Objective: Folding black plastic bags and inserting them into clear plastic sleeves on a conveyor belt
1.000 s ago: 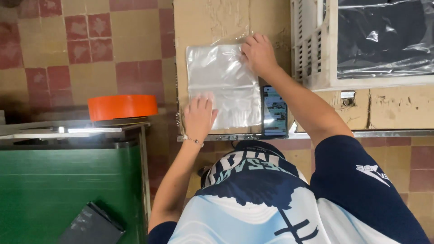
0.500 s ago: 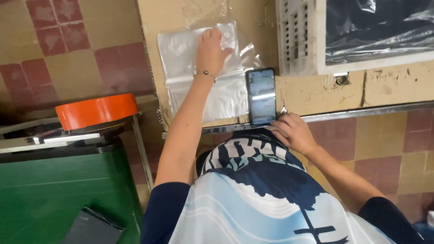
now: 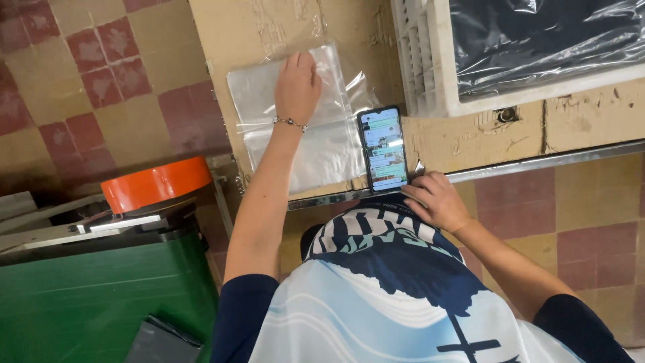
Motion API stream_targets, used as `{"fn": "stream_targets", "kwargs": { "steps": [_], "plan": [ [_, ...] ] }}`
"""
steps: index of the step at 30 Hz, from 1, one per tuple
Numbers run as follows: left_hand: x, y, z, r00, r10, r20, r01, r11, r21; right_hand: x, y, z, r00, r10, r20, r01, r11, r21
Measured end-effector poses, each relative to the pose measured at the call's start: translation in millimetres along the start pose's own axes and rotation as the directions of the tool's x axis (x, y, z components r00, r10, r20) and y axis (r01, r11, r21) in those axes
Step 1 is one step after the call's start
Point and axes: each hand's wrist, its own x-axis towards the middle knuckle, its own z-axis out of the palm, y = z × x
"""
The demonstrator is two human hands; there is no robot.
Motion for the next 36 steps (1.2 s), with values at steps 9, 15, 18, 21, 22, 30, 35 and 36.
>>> {"fn": "stream_targets", "kwargs": {
  "steps": [9, 15, 18, 21, 22, 30, 35, 36],
  "plan": [
    [-2.6, -2.4, 19.1, 0.952, 0.275, -0.134, -0.15, 0.801, 0.58, 1.4, -1.1, -1.0, 0.995, 0.1, -0.019, -0.097, 0.989, 0.113],
    [-4.0, -0.6, 15.6, 0.955, 0.276, -0.11, -0.183, 0.839, 0.513, 34.5, -1.5, -1.0, 0.977, 0.169, -0.133, -0.157, 0.983, 0.094],
    [-3.8, -6.6, 20.0, 0.936, 0.326, -0.134, -0.204, 0.811, 0.549, 37.0, 0.9, -2.1, 0.975, 0.174, -0.142, -0.161, 0.982, 0.098],
    [-1.0, -10.5, 23.9, 0.96, 0.253, -0.121, -0.177, 0.88, 0.441, 30.3, -0.6, -7.6, 0.981, 0.136, -0.141, -0.116, 0.983, 0.144],
    [2.0, -11.8, 24.5, 0.96, 0.252, -0.12, -0.177, 0.881, 0.439, 25.9, -0.8, -6.6, 0.981, 0.138, -0.139, -0.117, 0.983, 0.144],
    [11.4, -9.7, 12.4, 1.0, 0.018, 0.012, -0.021, 0.96, 0.278, 8.0, -4.6, -5.5, 0.979, 0.162, -0.122, -0.142, 0.977, 0.158],
    [10.6, -2.9, 0.7, 0.995, 0.093, -0.025, -0.082, 0.956, 0.281, 20.7, 1.7, -4.3, 0.981, 0.113, -0.159, -0.099, 0.991, 0.092],
    [7.7, -1.9, -1.0, 0.994, 0.112, -0.014, -0.104, 0.956, 0.273, 21.8, 4.4, -0.2, 0.982, 0.085, -0.171, -0.081, 0.996, 0.034]
  ]
}}
